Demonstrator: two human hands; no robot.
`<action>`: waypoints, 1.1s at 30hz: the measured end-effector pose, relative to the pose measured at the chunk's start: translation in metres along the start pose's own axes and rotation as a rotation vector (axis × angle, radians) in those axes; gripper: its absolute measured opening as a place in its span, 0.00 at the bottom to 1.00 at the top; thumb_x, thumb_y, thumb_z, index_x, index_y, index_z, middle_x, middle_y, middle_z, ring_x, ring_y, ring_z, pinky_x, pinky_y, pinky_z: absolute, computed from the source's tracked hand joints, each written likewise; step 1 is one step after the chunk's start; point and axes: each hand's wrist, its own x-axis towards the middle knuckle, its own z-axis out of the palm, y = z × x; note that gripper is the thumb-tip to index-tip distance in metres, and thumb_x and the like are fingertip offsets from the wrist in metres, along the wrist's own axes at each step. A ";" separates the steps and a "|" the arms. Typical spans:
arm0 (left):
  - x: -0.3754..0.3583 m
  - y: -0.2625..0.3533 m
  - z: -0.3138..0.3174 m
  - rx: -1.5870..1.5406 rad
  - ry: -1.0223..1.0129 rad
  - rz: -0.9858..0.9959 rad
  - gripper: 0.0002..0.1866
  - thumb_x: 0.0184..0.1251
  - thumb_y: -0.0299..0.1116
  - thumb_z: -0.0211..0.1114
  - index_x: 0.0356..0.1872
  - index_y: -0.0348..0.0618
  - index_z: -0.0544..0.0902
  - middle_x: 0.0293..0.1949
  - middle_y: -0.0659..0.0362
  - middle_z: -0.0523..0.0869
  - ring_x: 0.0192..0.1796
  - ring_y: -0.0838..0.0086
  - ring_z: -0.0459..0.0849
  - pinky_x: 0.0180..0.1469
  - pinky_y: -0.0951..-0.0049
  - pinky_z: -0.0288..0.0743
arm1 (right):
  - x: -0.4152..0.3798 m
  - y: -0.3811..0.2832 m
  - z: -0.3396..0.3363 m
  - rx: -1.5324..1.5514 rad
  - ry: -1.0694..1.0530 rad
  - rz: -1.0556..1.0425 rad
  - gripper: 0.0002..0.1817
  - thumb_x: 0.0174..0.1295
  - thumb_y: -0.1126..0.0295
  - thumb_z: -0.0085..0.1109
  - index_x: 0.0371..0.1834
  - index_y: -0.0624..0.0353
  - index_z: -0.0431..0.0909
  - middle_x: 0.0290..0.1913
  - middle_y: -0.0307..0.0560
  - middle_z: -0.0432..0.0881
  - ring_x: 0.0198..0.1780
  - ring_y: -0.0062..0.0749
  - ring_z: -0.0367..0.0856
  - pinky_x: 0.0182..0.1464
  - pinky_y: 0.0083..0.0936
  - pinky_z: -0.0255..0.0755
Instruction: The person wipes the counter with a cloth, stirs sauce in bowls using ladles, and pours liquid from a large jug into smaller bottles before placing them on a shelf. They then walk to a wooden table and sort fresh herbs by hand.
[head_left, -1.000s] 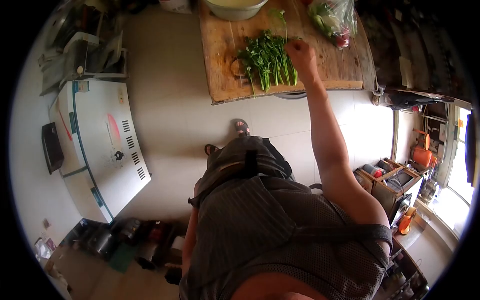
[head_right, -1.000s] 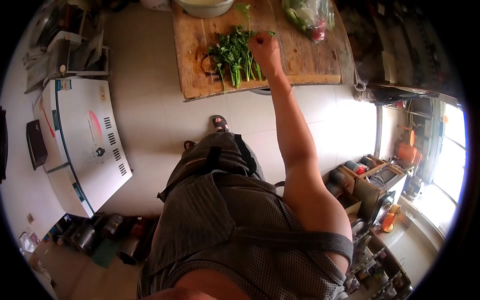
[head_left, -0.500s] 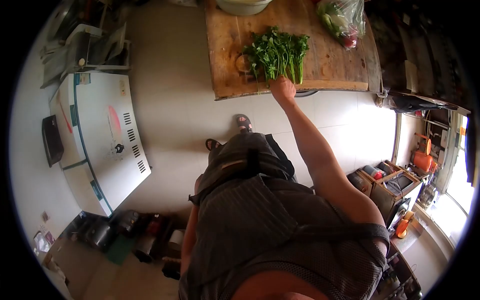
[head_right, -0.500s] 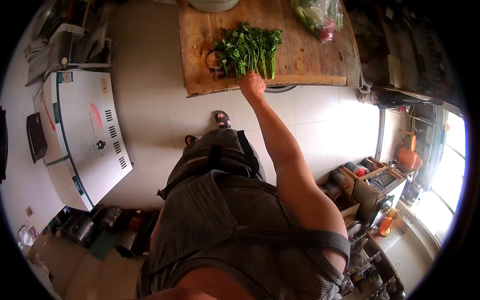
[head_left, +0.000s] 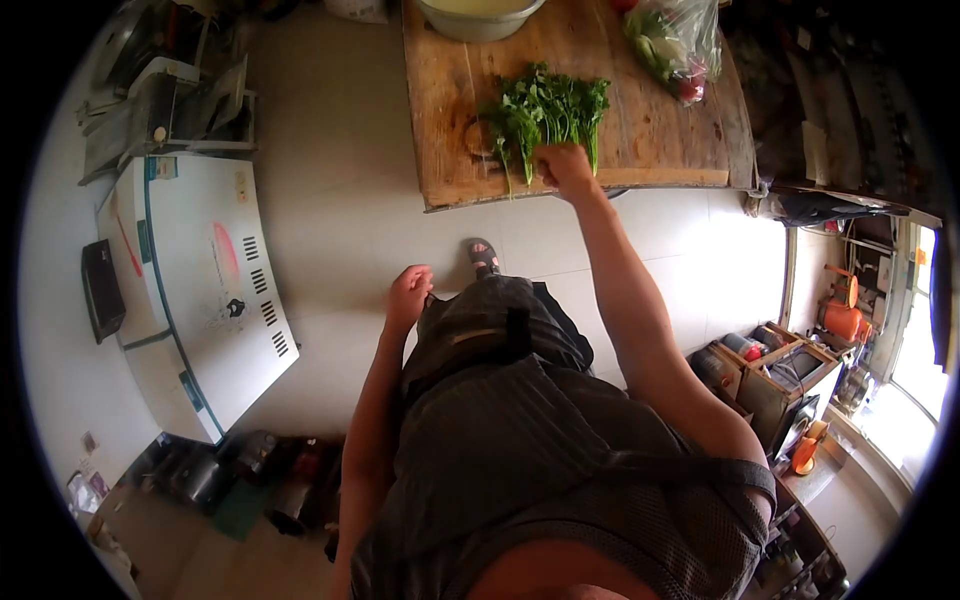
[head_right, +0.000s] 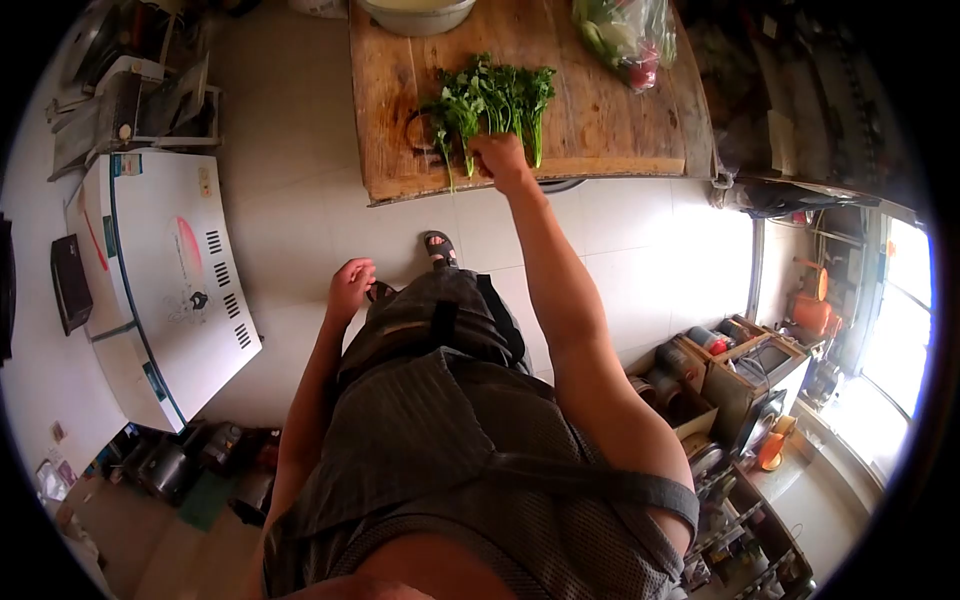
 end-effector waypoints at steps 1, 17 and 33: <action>0.000 0.004 0.004 -0.006 -0.029 -0.008 0.12 0.71 0.32 0.60 0.49 0.35 0.80 0.36 0.56 0.87 0.37 0.75 0.85 0.42 0.74 0.78 | -0.004 -0.012 -0.006 0.123 -0.023 -0.037 0.12 0.58 0.73 0.60 0.17 0.61 0.79 0.18 0.43 0.75 0.18 0.26 0.71 0.18 0.24 0.61; -0.042 -0.067 -0.012 0.327 -0.130 -0.121 0.14 0.67 0.37 0.62 0.46 0.39 0.84 0.40 0.50 0.88 0.44 0.62 0.87 0.47 0.67 0.78 | -0.014 -0.068 -0.037 -0.122 -0.071 -0.107 0.07 0.65 0.74 0.56 0.30 0.63 0.80 0.27 0.48 0.82 0.24 0.21 0.75 0.21 0.22 0.67; 0.086 0.131 0.070 0.471 -0.231 0.519 0.13 0.64 0.31 0.60 0.47 0.36 0.82 0.47 0.47 0.84 0.49 0.55 0.83 0.51 0.59 0.77 | 0.019 0.002 -0.021 0.288 0.233 0.065 0.05 0.57 0.79 0.55 0.27 0.71 0.75 0.21 0.51 0.80 0.21 0.31 0.80 0.23 0.24 0.78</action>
